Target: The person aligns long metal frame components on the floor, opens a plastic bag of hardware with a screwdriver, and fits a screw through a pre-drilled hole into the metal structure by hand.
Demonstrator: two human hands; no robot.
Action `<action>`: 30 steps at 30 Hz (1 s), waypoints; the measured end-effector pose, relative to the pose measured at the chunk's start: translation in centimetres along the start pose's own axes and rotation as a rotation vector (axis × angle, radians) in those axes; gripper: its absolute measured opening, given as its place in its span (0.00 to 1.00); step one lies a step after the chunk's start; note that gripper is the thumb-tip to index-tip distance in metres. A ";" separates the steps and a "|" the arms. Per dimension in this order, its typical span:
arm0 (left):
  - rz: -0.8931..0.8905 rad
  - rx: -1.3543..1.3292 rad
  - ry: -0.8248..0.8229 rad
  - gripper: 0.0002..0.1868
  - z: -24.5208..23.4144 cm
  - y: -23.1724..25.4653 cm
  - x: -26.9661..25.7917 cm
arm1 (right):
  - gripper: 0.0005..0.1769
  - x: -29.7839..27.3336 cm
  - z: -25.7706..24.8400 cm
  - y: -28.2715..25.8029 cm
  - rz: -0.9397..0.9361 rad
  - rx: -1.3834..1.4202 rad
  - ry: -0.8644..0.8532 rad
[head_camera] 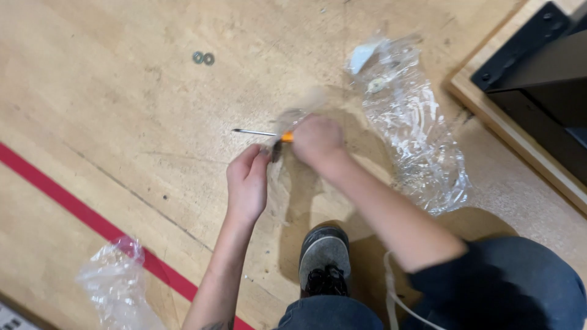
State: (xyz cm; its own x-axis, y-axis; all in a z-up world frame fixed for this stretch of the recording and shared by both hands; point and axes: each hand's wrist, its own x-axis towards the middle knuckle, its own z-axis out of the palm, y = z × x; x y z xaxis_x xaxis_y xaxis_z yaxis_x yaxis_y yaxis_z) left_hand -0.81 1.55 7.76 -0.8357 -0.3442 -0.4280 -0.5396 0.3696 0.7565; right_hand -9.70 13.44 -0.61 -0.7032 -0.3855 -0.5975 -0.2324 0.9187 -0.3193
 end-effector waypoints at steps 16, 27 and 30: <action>-0.050 -0.186 -0.015 0.13 2.0 -4.3 4.0 | 0.21 -10.3 1.5 5.1 -0.144 0.196 0.767; -0.146 -0.821 -0.145 0.22 3.0 -3.7 2.1 | 0.11 -9.5 0.0 1.6 0.164 1.435 0.421; -0.124 -0.779 -0.139 0.31 4.2 -4.3 1.9 | 0.03 -8.9 -1.6 2.4 0.061 1.200 0.508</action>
State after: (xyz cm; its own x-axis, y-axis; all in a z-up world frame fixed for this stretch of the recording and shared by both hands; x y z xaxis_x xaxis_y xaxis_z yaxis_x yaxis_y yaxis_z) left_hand -0.54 2.95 1.59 -0.8069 -0.2140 -0.5505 -0.4457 -0.3909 0.8053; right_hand -5.04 19.17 5.09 -0.9265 -0.0278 -0.3754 0.3645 0.1825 -0.9131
